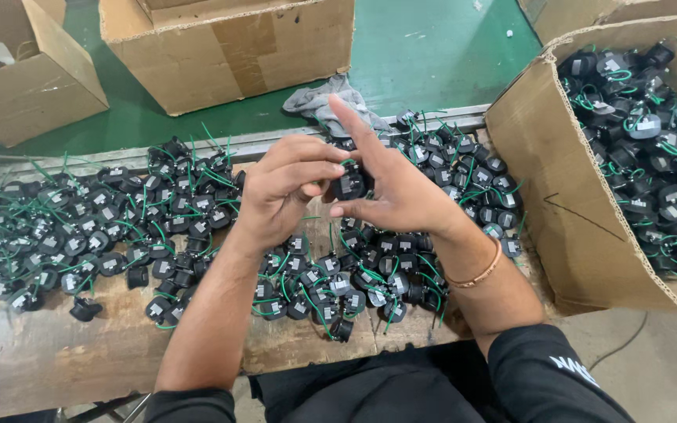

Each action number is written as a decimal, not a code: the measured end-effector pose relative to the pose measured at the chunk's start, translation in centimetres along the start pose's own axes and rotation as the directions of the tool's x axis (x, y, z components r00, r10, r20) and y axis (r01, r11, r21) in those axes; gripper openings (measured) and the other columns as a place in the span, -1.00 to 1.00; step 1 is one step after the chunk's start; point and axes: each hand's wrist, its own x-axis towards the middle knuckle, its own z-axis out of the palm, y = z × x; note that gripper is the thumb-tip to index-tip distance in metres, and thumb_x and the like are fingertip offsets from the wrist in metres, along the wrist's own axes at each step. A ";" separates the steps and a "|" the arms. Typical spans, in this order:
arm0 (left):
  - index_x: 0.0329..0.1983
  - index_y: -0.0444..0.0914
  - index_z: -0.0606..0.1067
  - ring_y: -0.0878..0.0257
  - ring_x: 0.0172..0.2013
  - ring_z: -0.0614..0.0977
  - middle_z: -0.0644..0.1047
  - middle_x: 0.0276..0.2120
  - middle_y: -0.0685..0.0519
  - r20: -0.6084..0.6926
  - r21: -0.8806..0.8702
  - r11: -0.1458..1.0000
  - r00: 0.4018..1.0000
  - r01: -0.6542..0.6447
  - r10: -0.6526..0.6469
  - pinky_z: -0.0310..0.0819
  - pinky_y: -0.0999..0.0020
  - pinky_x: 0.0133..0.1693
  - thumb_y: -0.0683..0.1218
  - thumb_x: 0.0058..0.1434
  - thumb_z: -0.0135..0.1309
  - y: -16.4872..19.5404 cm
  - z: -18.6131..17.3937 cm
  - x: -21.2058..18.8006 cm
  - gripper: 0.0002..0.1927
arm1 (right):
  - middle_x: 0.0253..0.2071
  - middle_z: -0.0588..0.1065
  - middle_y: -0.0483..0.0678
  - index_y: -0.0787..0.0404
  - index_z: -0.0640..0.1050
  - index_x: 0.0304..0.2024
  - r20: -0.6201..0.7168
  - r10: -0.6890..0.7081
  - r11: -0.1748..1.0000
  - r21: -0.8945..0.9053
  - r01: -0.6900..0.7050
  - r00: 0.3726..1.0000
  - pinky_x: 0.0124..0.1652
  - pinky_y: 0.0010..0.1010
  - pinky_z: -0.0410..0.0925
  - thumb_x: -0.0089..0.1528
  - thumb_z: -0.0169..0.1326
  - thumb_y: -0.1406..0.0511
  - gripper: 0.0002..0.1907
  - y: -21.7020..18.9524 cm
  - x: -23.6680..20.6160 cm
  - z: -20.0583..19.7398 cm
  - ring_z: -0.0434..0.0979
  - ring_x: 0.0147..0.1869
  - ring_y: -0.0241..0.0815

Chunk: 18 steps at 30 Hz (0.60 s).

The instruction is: The person picks up black power plug components with green wires from a workbench, turns and checks each one by hand, and sets them back on the bench. They occasionally gather several plugs in one hand, move a filled cardboard box aside, and continue handling the plugs one at a time.

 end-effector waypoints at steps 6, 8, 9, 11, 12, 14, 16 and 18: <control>-0.18 -0.27 0.40 0.38 -0.12 0.50 0.48 -0.20 0.15 0.064 -0.545 0.713 0.869 0.442 -0.490 0.44 0.39 -0.02 -0.14 0.05 0.46 -1.2 1.4 -0.7 -0.56 | 0.15 0.49 0.23 0.23 -0.07 0.55 0.081 0.166 0.973 -0.176 -0.149 0.983 -0.04 -0.21 0.46 0.13 0.36 0.35 0.12 -1.2 0.3 1.9 0.59 0.01 0.29; -0.23 -0.27 0.37 0.37 -0.12 0.51 0.47 -0.22 0.13 -0.002 -0.493 0.760 0.874 0.422 -0.487 0.44 0.41 -0.01 -0.16 0.10 0.45 -1.9 2.0 -1.8 -0.58 | -0.02 0.55 0.20 0.22 -0.01 0.54 0.079 0.188 0.966 -0.193 -0.170 0.979 -0.13 -0.22 0.45 0.14 0.36 0.36 0.08 -1.3 0.3 2.0 0.60 -0.11 0.26; -0.25 -0.26 0.36 0.36 -0.12 0.51 0.47 -0.23 0.12 -0.035 -0.466 0.783 0.875 0.413 -0.483 0.44 0.42 0.00 -0.17 0.13 0.45 -2.3 2.0 -2.3 -0.59 | -0.09 0.56 0.17 0.23 0.03 0.52 0.062 0.224 0.954 -0.216 -0.206 0.973 -0.17 -0.22 0.44 0.12 0.37 0.36 0.06 -1.4 0.2 1.7 0.59 -0.17 0.23; -0.18 -0.26 0.42 0.35 -0.04 0.53 0.47 -0.11 0.08 -0.049 -0.444 0.833 0.920 0.330 -0.390 0.46 0.44 0.05 -0.18 0.15 0.40 -3.4 1.6 -2.8 -0.66 | -0.18 0.57 0.09 0.22 0.15 0.49 -0.005 0.178 0.964 -0.198 -0.175 0.984 -0.14 -0.26 0.44 0.14 0.35 0.40 -0.05 -1.5 0.1 0.7 0.61 -0.20 0.09; -0.15 -0.26 0.45 0.35 0.00 0.54 0.48 -0.05 0.07 -0.054 -0.432 0.854 0.938 0.288 -0.343 0.47 0.44 0.08 -0.18 0.16 0.37 -4.0 1.3 -3.0 -0.68 | -0.19 0.57 0.03 0.19 0.22 0.46 -0.056 0.099 0.982 -0.156 -0.107 0.993 -0.07 -0.30 0.47 0.18 0.32 0.44 -0.14 -1.7 0.0 0.1 0.64 -0.16 0.00; -0.07 -0.23 0.52 0.28 -0.06 0.61 0.54 -0.05 0.02 -0.035 -0.136 0.889 0.895 0.437 -0.445 0.56 0.39 0.02 -0.15 0.22 0.34 -5.6 1.1 -2.8 -0.73 | -0.19 0.57 -0.04 0.19 0.34 0.39 -0.150 0.037 0.990 -0.130 -0.057 0.988 -0.01 -0.35 0.49 0.22 0.26 0.50 -0.29 -2.0 -0.2 -1.1 0.65 -0.12 -0.14; 0.05 -0.21 0.53 0.12 -0.06 0.62 0.56 -0.04 -0.03 0.027 0.193 0.877 0.891 0.441 -0.454 0.56 0.26 -0.01 -0.15 0.19 0.31 -6.7 1.7 -3.2 -0.63 | -0.16 0.56 -0.07 0.23 0.43 0.29 -0.228 0.066 0.983 -0.155 -0.103 0.971 -0.02 -0.38 0.47 0.22 0.22 0.55 -0.41 -2.3 -0.2 -2.1 0.62 -0.12 -0.22; 0.22 -0.22 0.48 -0.12 0.00 0.57 0.55 0.01 -0.10 0.175 0.503 0.823 0.902 0.263 -0.395 0.47 0.06 0.01 -0.16 0.06 0.29 -7.3 3.1 -3.9 -0.40 | -0.04 0.51 0.00 0.25 0.48 0.24 -0.248 -0.006 0.961 -0.269 -0.063 0.969 0.02 -0.37 0.46 0.16 0.16 0.59 -0.42 -2.3 0.0 -2.5 0.59 -0.05 -0.16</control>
